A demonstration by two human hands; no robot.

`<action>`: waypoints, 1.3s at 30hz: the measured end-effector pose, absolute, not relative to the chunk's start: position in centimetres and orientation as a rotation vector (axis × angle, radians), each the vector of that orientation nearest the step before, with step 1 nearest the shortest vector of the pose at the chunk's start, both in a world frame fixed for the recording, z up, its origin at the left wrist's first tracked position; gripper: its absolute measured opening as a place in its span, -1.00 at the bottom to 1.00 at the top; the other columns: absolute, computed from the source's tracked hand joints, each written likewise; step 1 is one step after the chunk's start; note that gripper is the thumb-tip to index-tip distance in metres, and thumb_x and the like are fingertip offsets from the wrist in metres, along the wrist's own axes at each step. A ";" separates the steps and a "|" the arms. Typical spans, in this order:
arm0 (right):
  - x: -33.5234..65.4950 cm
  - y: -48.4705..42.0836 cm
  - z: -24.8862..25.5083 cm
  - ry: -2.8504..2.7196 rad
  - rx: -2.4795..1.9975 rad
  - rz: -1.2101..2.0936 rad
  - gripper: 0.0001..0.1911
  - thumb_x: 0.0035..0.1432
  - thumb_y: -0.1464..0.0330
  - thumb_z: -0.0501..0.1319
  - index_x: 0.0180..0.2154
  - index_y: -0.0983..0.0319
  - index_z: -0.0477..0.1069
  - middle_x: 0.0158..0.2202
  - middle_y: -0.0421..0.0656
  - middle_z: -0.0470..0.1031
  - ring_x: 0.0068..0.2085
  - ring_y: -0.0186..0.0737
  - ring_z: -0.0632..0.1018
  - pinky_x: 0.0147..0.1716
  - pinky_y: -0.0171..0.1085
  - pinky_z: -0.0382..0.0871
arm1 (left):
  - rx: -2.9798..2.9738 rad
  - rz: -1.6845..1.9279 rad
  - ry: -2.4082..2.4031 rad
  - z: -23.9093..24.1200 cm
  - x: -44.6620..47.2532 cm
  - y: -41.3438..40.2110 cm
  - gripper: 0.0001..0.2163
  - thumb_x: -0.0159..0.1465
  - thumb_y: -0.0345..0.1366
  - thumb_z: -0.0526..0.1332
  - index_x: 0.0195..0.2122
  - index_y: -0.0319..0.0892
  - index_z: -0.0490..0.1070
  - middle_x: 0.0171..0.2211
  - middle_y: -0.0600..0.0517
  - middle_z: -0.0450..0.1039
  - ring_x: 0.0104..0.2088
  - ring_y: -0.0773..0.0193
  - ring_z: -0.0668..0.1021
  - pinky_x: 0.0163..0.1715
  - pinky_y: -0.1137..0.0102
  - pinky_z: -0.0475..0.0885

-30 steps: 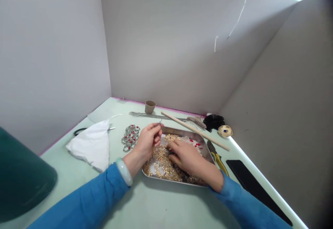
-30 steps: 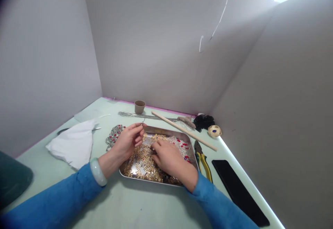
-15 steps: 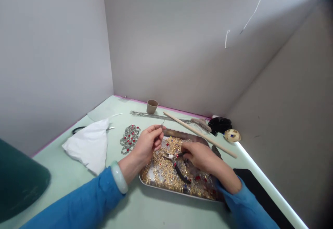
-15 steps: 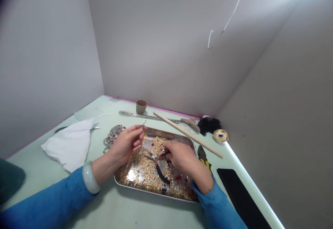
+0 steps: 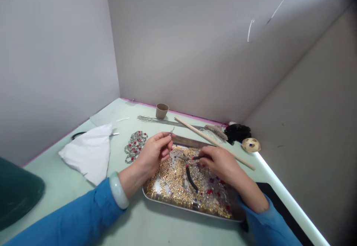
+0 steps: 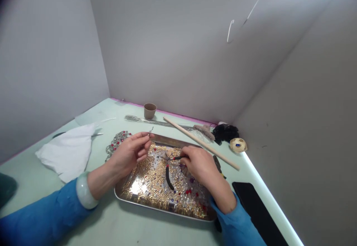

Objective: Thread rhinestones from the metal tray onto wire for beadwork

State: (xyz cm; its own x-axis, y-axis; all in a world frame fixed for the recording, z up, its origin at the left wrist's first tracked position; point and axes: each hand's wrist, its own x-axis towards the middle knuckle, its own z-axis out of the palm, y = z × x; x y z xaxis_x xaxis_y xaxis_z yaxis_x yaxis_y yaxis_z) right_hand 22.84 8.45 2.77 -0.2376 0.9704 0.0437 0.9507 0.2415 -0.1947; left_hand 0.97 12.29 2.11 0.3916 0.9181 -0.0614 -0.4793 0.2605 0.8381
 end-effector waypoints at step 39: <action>16.5 5.2 3.7 -2.545 -1.686 0.319 -0.77 0.22 0.37 -0.05 -0.38 0.22 0.34 -0.38 -0.13 0.37 -0.37 -0.27 0.38 -0.41 -0.29 0.17 | 0.840 1.054 0.622 2.1 0.9 12.1 -0.88 0.14 -0.33 0.20 -0.32 -0.26 0.38 -0.60 0.14 0.21 -0.71 0.57 0.13 -0.74 0.54 -0.07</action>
